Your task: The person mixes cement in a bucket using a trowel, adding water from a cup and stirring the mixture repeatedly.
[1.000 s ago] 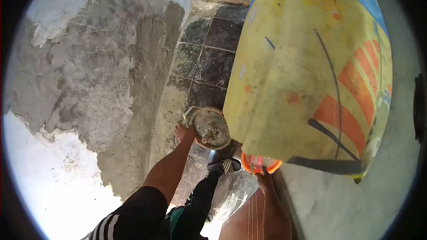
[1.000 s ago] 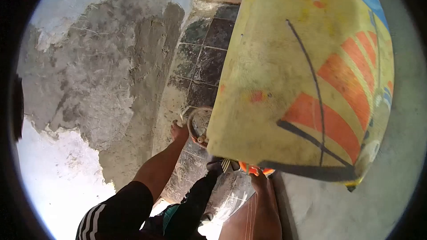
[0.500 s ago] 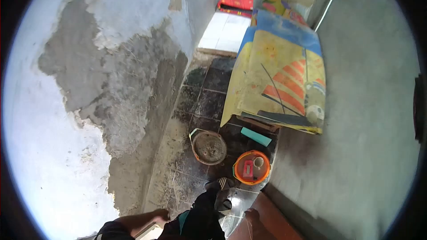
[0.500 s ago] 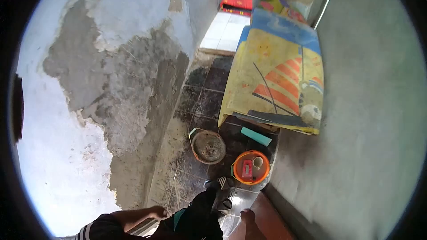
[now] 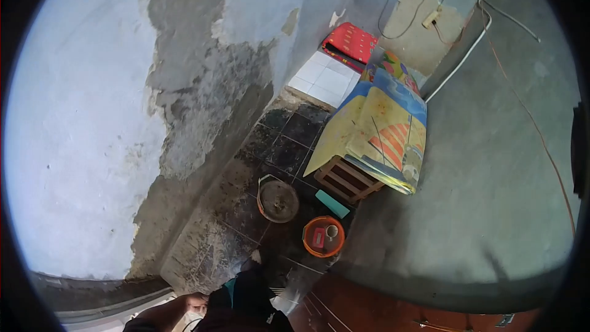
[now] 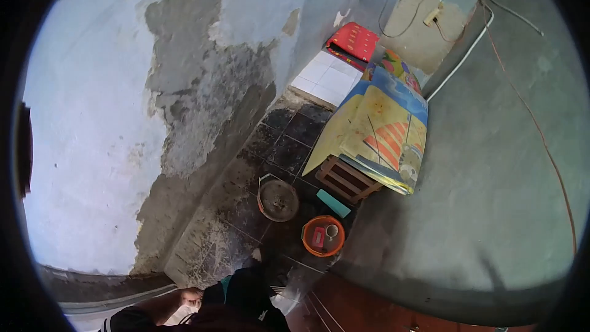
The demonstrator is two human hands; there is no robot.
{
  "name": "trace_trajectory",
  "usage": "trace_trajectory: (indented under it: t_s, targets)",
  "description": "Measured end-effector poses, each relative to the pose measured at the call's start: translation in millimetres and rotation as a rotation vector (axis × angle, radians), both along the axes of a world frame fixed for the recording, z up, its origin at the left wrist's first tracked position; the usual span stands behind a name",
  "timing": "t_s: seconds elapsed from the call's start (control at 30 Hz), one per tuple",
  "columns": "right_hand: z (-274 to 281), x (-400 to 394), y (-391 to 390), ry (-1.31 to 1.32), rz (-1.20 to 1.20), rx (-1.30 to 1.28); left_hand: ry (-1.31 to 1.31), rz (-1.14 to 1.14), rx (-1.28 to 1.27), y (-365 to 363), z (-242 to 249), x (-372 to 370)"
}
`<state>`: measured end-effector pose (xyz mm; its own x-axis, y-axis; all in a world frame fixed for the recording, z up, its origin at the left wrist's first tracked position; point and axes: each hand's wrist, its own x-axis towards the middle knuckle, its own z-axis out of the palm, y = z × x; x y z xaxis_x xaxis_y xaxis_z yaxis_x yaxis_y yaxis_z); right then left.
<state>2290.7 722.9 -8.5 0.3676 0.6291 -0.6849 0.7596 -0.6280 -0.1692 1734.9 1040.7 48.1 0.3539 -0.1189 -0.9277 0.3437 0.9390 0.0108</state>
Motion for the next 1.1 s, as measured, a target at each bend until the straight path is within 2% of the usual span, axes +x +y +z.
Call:
trace_trajectory:
  t_s: [0.03,0.07,0.1,0.13,0.2,0.23,0.27,0.3,0.37,0.5,0.53,0.57,0.6,0.63,0.7,0.73,0.8,0.83,0.9,0.97,1.07,1.1]
  targets:
    - [2.8,3.5,2.6,-0.011,0.048,-0.005,-0.014,0.010,0.001,-10.7,-26.3,-14.8]
    - [4.5,4.7,7.5,-0.019,0.094,-0.008,-0.097,0.183,-0.110,-24.7,-72.6,-43.2]
    - [3.0,3.6,15.0,-0.023,0.137,-0.008,-0.178,0.354,-0.219,-28.0,-95.3,-59.7]
    - [-2.8,1.3,23.6,-0.024,0.180,-0.006,-0.185,0.391,-0.176,-25.8,-63.9,-48.8]
    - [-18.0,-2.0,46.4,-0.027,0.259,0.003,0.116,0.318,0.190,-30.1,-14.5,-26.1]
    - [-26.4,-5.2,59.9,-0.026,0.297,0.008,-0.200,0.545,0.000,-29.0,-39.9,-44.3]
    - [-36.0,-10.8,73.9,-0.023,0.334,0.013,-0.039,0.551,-0.031,-37.3,-41.2,-51.4]
    - [-46.3,-19.6,86.3,-0.016,0.372,0.015,-0.034,0.550,-0.022,-18.4,-42.1,-76.4]
    - [-60.6,-43.6,116.1,0.006,0.449,0.014,-0.060,0.415,0.026,-4.7,-33.7,-108.6]
    - [-163.9,-72.0,121.5,0.049,0.588,0.012,-0.107,0.123,0.104,54.2,-2.0,-190.9]
    - [-199.6,-93.7,148.3,0.064,0.618,0.013,-0.114,0.044,0.120,69.2,9.2,-213.3]
    - [-146.1,-91.9,160.2,0.077,0.608,0.020,-0.123,-0.036,0.136,90.2,27.0,-229.6]
    - [-87.1,-108.3,221.4,-0.003,0.523,0.111,-0.134,-0.117,0.152,109.4,38.3,-248.0]
    - [-80.5,-120.5,240.9,0.003,0.514,0.115,-0.148,-0.196,0.166,127.0,49.6,-262.7]
    - [-83.9,-127.1,277.2,0.114,0.183,0.372,-0.189,-0.350,0.196,161.4,66.3,-277.9]
    - [-52.1,-124.8,276.7,0.113,0.177,0.369,-0.212,-0.425,0.205,172.9,70.3,-283.4]
    - [38.2,-149.0,324.9,0.278,-0.297,0.396,-0.261,-0.572,0.221,191.0,71.3,-294.3]
    - [34.5,-145.5,320.0,0.275,-0.304,0.397,-0.284,-0.650,0.233,202.9,72.1,-299.4]
    - [32.4,-133.2,300.5,-0.047,0.391,0.323,-0.338,-0.799,0.267,225.4,69.7,-298.5]
    - [-19.1,-113.7,250.9,-0.012,0.412,0.373,-0.401,-0.940,0.310,241.6,62.8,-281.8]
    - [2.7,-82.2,211.1,0.022,0.517,0.217,-0.495,-1.154,0.361,248.2,44.6,-255.4]
    - [4.0,-71.7,205.9,0.022,0.480,0.217,-0.522,-1.227,0.373,252.3,59.5,-225.4]
